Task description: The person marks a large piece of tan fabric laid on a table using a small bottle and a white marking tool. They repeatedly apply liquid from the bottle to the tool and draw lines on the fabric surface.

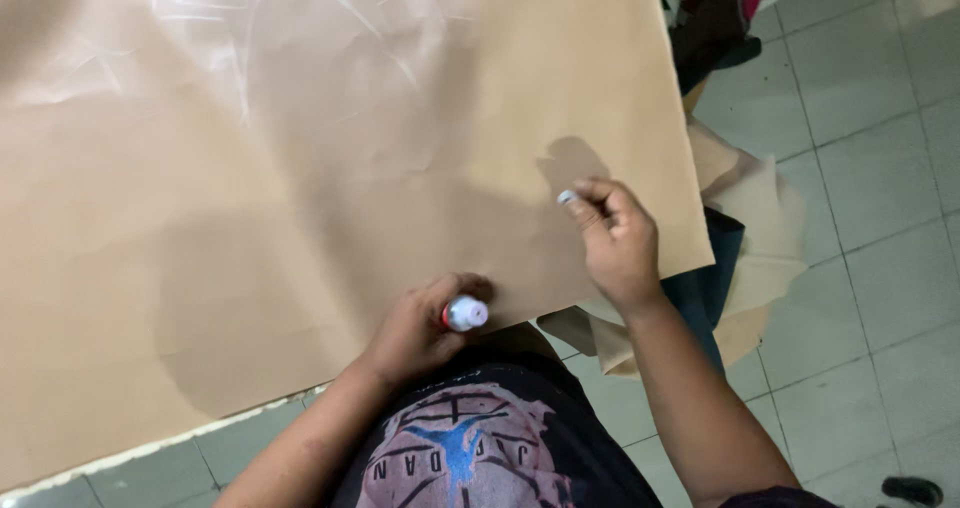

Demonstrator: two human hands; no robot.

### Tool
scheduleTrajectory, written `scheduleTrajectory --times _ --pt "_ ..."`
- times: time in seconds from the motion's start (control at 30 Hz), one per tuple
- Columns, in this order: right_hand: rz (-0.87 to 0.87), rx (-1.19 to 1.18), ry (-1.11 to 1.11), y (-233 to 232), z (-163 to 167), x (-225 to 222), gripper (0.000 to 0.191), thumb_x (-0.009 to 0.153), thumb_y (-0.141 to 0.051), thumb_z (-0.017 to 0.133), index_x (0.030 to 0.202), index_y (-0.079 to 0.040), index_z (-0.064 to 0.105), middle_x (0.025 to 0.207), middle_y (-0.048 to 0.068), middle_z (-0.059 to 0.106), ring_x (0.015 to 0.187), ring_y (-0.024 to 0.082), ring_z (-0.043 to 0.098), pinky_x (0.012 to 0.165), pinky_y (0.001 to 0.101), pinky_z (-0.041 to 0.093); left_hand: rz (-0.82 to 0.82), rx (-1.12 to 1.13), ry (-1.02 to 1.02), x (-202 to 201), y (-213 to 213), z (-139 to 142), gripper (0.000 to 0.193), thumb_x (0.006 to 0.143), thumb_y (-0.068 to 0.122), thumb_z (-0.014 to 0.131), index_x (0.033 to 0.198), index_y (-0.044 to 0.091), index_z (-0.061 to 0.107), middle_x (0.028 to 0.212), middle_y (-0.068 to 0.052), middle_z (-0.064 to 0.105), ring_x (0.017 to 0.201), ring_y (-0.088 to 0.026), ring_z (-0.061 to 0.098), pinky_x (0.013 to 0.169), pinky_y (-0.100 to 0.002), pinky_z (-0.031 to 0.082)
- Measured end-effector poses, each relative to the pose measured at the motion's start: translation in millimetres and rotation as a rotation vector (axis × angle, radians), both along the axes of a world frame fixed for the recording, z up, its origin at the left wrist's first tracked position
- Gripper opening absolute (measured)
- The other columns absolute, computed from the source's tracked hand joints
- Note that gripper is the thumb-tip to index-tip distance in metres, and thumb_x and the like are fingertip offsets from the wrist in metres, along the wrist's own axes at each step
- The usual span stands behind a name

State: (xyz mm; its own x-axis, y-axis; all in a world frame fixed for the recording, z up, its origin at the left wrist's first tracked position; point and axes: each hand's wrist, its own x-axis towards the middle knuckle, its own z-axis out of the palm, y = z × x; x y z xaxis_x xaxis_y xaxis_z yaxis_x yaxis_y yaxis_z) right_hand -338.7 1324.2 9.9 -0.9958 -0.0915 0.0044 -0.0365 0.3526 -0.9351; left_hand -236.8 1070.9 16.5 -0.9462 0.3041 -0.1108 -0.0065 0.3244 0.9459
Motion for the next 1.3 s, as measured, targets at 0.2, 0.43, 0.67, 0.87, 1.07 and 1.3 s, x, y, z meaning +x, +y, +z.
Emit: scheduleTrajectory --times 0.2,0.43,0.67,0.87,1.07,1.3 --pt "0.286 -0.297 -0.217 -54 25 35 0.012 0.098 -0.003 0.068 0.109 0.002 0.07 0.103 0.006 0.07 0.094 0.011 0.067 0.086 0.0251 0.055 0.203 -0.352 -0.084 -7 -4 11 0.041 0.08 0.016 0.078 0.117 0.013 0.062 0.104 -0.014 0.071 0.098 -0.037 0.068 0.078 -0.046 0.053" --pt "0.439 -0.144 -0.105 -70 34 35 0.025 0.097 -0.001 0.066 0.121 0.004 0.07 0.107 0.009 0.07 0.096 0.015 0.066 0.086 0.0262 0.053 0.304 -0.68 0.124 -15 -9 40 0.048 0.078 0.015 0.075 0.123 0.013 0.06 0.097 -0.011 0.064 0.083 -0.033 0.067 0.067 -0.045 0.053" --pt "0.499 -0.269 -0.326 -76 14 22 0.025 0.097 -0.003 0.064 0.12 0.003 0.071 0.104 0.007 0.071 0.092 0.014 0.069 0.085 0.027 0.056 0.23 -0.992 0.101 -20 -16 84 0.038 0.085 0.017 0.071 0.121 0.02 0.06 0.09 -0.012 0.057 0.069 -0.031 0.064 0.056 -0.044 0.051" --pt "0.381 -0.555 -0.546 -96 -11 17 0.015 0.096 0.001 0.068 0.11 0.004 0.073 0.106 0.009 0.072 0.097 0.016 0.07 0.09 0.0317 0.059 0.14 -1.142 0.109 -29 -29 106 0.044 0.085 0.014 0.066 0.128 0.024 0.06 0.091 -0.01 0.057 0.065 -0.027 0.064 0.051 -0.04 0.051" --pt "0.322 -0.622 -0.513 -111 -14 29 0.016 0.096 0.0 0.068 0.111 0.003 0.072 0.106 0.01 0.075 0.098 0.017 0.072 0.093 0.0318 0.06 0.163 -1.169 0.254 -34 -40 107 0.039 0.089 0.018 0.064 0.127 0.025 0.063 0.091 -0.007 0.057 0.074 -0.024 0.065 0.057 -0.04 0.051" --pt "0.355 -0.25 -0.246 -93 -32 -2 0.015 0.094 -0.004 0.074 0.108 0.002 0.073 0.103 0.009 0.075 0.093 0.015 0.07 0.084 0.0298 0.059 0.178 -0.77 -0.016 -34 -66 76 0.037 0.084 0.025 0.072 0.121 0.027 0.068 0.095 -0.008 0.062 0.086 -0.031 0.068 0.069 -0.043 0.053"
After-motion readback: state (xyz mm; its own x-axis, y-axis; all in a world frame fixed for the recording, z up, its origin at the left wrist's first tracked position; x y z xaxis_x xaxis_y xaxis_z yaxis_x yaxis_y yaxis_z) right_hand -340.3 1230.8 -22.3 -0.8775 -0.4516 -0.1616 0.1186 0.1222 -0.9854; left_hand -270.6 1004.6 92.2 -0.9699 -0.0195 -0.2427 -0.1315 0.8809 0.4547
